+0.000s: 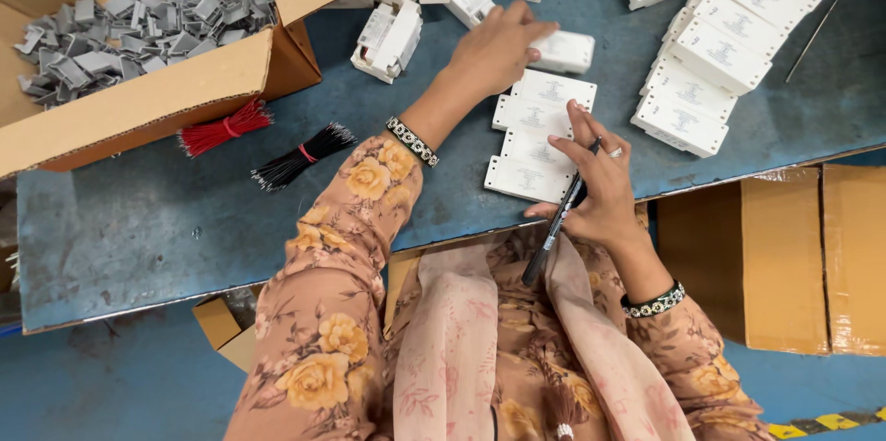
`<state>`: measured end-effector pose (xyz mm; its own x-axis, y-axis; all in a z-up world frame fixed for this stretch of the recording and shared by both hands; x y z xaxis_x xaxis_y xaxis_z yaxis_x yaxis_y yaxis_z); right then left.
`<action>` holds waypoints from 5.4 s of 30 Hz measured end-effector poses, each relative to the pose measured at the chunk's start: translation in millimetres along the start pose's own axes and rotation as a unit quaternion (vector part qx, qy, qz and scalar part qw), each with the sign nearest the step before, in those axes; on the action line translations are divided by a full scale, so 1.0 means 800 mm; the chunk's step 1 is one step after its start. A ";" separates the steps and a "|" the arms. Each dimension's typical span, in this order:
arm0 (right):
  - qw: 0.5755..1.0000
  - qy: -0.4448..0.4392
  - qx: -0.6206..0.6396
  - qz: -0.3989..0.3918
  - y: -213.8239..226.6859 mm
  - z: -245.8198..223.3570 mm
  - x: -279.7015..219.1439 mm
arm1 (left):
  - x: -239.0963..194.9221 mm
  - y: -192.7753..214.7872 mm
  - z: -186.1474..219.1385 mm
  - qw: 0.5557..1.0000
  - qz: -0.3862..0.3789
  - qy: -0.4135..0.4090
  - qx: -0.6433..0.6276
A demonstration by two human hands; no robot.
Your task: The person writes on white rectangular electrical components using a black marker, then stacks them on the table. The person repeats this process with additional components, organizing them into neat piles.
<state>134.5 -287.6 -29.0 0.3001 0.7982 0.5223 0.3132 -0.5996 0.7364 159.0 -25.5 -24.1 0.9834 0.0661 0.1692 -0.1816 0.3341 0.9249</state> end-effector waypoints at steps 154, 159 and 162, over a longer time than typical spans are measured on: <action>0.927 -0.130 0.316 -0.157 -0.048 -0.062 0.059 | -0.204 0.060 -0.021 0.949 -0.086 -0.184 -0.242; 0.927 -0.169 0.308 -0.132 -0.050 -0.068 0.056 | -0.203 0.059 -0.022 0.938 -0.056 -0.162 -0.302; 0.927 -0.176 0.308 -0.123 -0.051 -0.070 0.055 | -0.204 0.060 -0.024 0.932 -0.066 -0.151 -0.323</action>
<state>84.2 -224.9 -12.1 0.3927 0.9119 0.1192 0.8337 -0.4077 0.3725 -10.4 -2.0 -13.9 0.9360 -0.2504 0.2474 0.0712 0.8231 0.5635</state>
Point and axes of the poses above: each hand's wrist, its own x-axis towards the middle knuckle, its own y-axis out of the back of the hand, z = x × y, the point moved 1 cm from there along x, towards the middle knuckle, and after that the axes turned 8 degrees about -z, right-handed, at the moved point
